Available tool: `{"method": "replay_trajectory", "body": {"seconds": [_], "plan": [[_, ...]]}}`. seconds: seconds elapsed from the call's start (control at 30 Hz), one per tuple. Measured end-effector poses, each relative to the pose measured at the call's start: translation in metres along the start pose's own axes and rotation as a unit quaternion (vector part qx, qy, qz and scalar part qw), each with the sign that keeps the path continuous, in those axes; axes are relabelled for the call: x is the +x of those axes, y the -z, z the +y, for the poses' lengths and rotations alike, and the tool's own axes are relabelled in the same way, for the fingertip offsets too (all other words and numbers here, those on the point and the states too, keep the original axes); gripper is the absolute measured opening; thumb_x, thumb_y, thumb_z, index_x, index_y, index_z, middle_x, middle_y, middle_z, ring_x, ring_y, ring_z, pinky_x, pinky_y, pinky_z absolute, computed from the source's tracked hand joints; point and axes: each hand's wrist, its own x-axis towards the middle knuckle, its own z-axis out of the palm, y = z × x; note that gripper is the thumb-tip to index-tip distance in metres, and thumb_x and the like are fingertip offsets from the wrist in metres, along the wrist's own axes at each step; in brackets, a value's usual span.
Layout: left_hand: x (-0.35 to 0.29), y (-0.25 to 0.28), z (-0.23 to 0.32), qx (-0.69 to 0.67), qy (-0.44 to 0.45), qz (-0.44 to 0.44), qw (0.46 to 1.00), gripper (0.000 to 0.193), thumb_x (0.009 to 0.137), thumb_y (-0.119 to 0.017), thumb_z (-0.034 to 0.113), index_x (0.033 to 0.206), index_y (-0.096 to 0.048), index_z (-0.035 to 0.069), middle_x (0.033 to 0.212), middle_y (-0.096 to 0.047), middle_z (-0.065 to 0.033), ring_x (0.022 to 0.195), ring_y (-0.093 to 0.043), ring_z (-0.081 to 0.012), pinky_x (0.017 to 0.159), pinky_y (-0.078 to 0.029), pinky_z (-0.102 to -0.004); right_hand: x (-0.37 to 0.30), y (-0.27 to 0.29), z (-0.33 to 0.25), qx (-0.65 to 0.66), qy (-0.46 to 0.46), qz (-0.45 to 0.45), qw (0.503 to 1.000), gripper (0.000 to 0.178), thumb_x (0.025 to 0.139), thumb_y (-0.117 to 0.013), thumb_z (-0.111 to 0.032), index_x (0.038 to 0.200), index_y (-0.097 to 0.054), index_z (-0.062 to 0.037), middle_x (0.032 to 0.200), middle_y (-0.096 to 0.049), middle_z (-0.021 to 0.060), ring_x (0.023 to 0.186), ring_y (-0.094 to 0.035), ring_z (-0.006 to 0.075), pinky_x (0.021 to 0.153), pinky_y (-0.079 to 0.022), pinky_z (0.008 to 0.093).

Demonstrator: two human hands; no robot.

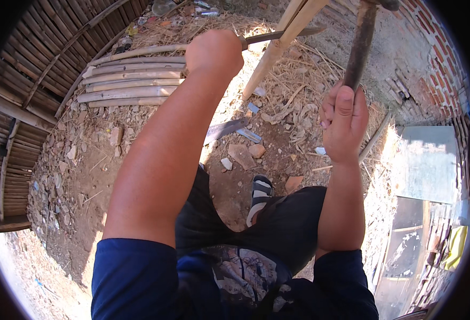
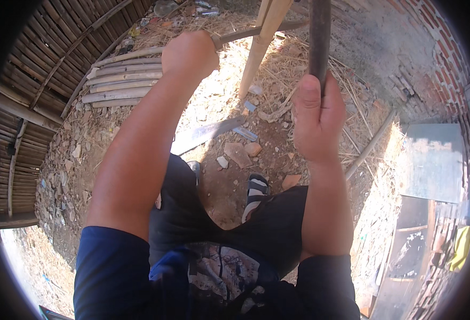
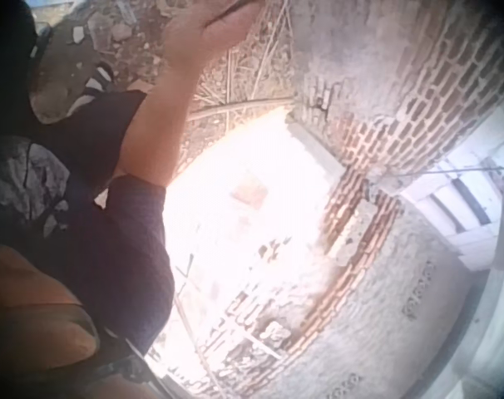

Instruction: The person splits a bamboo pole using a knife and a hammer. They hold the knife against the end of the pole and strike the back of the blade with the hammer to drive it through the wood.

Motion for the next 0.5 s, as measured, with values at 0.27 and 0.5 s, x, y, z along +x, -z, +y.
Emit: {"method": "replay_trajectory", "body": {"seconds": [0.27,0.5], "plan": [[-0.003,-0.004,-0.003,-0.005,-0.009,0.001,1.000,0.026,0.090,-0.063,0.018,0.111,-0.077,0.010,0.106,-0.076,-0.0157,0.101,-0.074,-0.0339,0.084,-0.060,-0.0458,0.000,0.000,0.013,-0.031,-0.130,-0.018,0.991,0.041,0.108,-0.054,-0.045,0.097,-0.057,-0.0056,0.069,-0.051,-0.0030,0.061,-0.045,0.0059,0.055,-0.037,0.0263],[0.002,-0.002,0.001,-0.005,-0.011,0.003,1.000,0.027,0.091,-0.062,0.019,0.112,-0.077,0.012,0.105,-0.076,-0.0152,0.101,-0.074,-0.0329,0.085,-0.060,-0.0452,-0.007,-0.011,0.040,-0.060,-0.011,0.041,0.997,0.042,0.109,-0.052,-0.043,0.100,-0.056,-0.0027,0.072,-0.052,-0.0012,0.062,-0.048,0.0094,0.057,-0.039,0.0274]]}}
